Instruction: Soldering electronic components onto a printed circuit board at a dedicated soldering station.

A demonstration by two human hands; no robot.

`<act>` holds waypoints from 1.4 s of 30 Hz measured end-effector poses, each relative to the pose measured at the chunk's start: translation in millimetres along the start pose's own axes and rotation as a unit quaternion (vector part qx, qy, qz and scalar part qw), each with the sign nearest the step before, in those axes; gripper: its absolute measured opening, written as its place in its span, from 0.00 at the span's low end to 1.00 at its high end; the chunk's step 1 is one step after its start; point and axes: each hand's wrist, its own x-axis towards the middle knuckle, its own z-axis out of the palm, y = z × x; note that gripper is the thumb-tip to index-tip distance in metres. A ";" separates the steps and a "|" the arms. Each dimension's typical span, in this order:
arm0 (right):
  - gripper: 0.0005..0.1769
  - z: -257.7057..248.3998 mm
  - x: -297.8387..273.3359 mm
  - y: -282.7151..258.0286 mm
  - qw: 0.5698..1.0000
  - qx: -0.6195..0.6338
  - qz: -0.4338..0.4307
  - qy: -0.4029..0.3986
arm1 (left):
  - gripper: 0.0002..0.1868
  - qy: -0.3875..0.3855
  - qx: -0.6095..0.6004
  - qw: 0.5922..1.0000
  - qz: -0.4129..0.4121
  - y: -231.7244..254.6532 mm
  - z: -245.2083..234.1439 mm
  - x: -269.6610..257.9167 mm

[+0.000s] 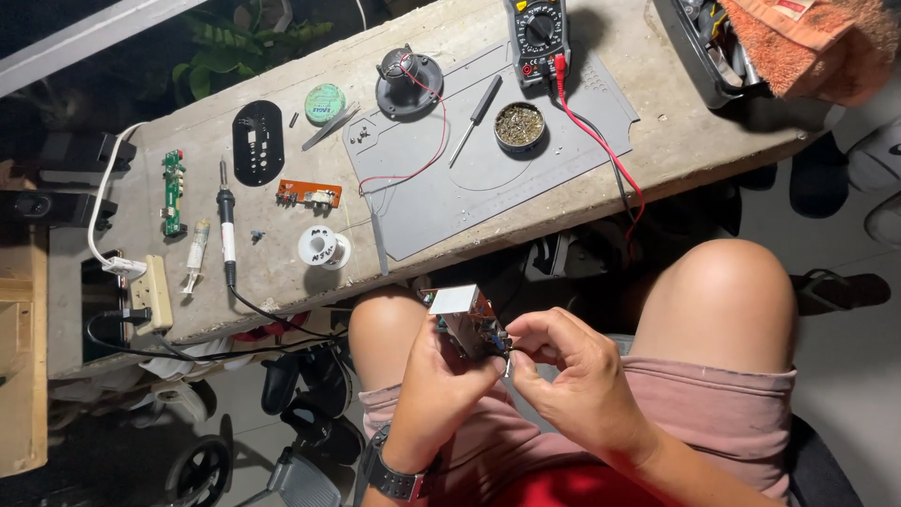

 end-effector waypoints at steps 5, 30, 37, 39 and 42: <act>0.15 0.5 -1.3 -0.8 1.000 -0.006 -0.015 0.008 | 0.25 0.013 -0.011 1.000 0.008 -6.6 1.6 1.5; 0.17 -9.8 7.1 -2.8 0.983 0.103 0.147 -0.041 | 0.19 0.007 -0.109 0.993 0.034 -35.4 -3.6 9.4; 0.11 -8.0 6.8 -14.4 0.974 0.157 0.156 -0.043 | 0.19 -0.086 -0.328 0.941 -0.004 -46.6 -10.1 16.5; 0.07 -7.8 5.9 -17.8 0.969 0.188 0.158 -0.038 | 0.23 -0.116 -0.357 0.926 -0.030 -50.2 -13.2 16.1; 0.06 -9.2 2.2 -11.8 0.978 0.160 0.130 -0.045 | 0.25 -0.129 -0.371 0.919 -0.040 -52.7 -17.0 15.8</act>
